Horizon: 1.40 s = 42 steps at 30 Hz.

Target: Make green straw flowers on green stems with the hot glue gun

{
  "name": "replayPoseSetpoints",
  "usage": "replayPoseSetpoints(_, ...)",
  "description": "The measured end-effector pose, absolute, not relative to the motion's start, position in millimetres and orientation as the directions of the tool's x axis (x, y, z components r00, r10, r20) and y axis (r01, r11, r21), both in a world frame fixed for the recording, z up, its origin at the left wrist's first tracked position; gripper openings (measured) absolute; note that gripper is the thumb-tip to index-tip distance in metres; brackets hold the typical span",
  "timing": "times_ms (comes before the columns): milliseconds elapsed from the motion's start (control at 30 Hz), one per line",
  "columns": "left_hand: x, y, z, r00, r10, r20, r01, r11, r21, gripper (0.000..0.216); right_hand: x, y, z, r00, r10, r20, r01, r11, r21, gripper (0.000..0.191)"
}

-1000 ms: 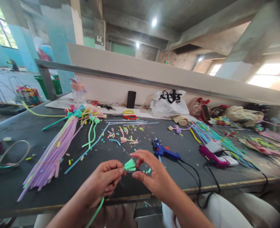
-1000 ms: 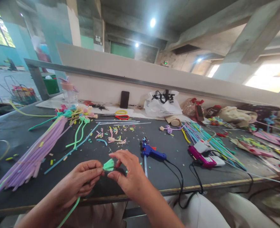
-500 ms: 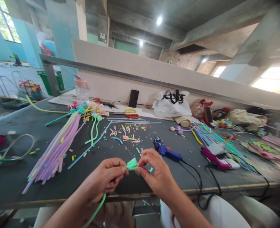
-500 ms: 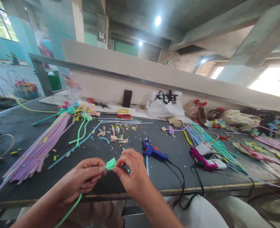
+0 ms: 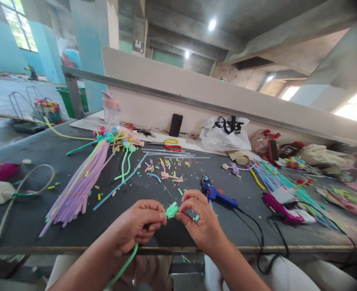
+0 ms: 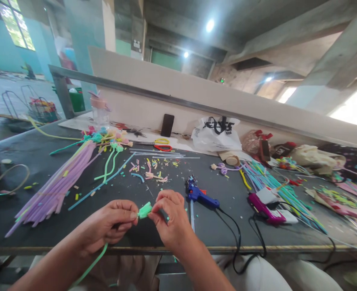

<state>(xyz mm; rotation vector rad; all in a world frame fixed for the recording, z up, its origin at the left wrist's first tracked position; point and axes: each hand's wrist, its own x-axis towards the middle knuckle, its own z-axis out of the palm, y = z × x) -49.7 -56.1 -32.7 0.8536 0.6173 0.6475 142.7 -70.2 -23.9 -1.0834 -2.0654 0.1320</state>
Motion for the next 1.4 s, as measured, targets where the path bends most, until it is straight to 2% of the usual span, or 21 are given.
replayPoseSetpoints(133,-49.2,-56.5,-34.1,0.644,0.732,-0.223,-0.260,0.483,0.836,0.011,143.7,-72.0,-21.7,-0.339,0.753,0.564,0.617,0.630,-0.471,0.008)
replayPoseSetpoints(267,-49.7,-59.7,-33.7,0.632,0.747,-0.208,-0.267,0.462,0.846,0.013,148.0,-78.2,-17.0,-0.448,0.755,0.478,0.598,0.651,-0.468,0.031)
replayPoseSetpoints(333,-49.8,-60.7,-33.5,0.631,0.748,-0.205,-0.265,0.456,0.849,0.014,149.2,-80.8,-15.0,-0.485,0.757,0.437,0.605,0.652,-0.458,0.036)
replayPoseSetpoints(633,-49.2,-59.8,-35.4,0.636,0.747,-0.195,-0.257,0.443,0.859,0.014,145.0,-82.2,-7.1,-0.545,0.759,0.356,0.611,0.650,-0.452,0.033)
replayPoseSetpoints(900,-49.5,-60.9,-32.4,0.615,0.760,-0.209,-0.248,0.438,0.864,0.017,140.4,-81.1,-3.0,-0.568,0.743,0.353,0.618,0.669,-0.413,0.029)
replayPoseSetpoints(1033,-44.7,-64.3,-34.0,0.579,0.786,-0.217,-0.195,0.392,0.899,0.016,141.6,-85.5,-2.1,-0.498,0.754,0.428,0.553,0.656,-0.514,0.039)
replayPoseSetpoints(1133,-40.4,-70.3,-36.4,0.476,0.863,-0.167,-0.102,0.243,0.965,0.018,142.2,-90.1,-7.2,-0.192,0.798,0.571,0.458,0.587,-0.668,0.023)
replayPoseSetpoints(1200,-39.4,-75.9,-39.4,0.381,0.924,-0.014,0.009,0.011,1.000,0.020,141.9,-93.2,-13.5,0.029,0.820,0.572,0.394,0.517,-0.760,0.009)
replayPoseSetpoints(1233,-39.6,-78.9,-41.4,0.351,0.931,0.098,0.075,-0.133,0.988,0.021,141.6,-95.0,-16.9,0.095,0.835,0.541,0.362,0.477,-0.801,0.009)
replayPoseSetpoints(1300,-40.9,-84.9,-46.3,0.307,0.900,0.308,0.167,-0.370,0.914,0.020,140.7,-100.2,-22.6,0.129,0.885,0.447,0.298,0.395,-0.869,0.015)
replayPoseSetpoints(1400,-42.8,-92.1,-53.0,0.325,0.828,0.458,0.255,-0.543,0.800,0.018,138.1,-111.7,-26.0,0.091,0.955,0.281,0.204,0.258,-0.944,0.022)
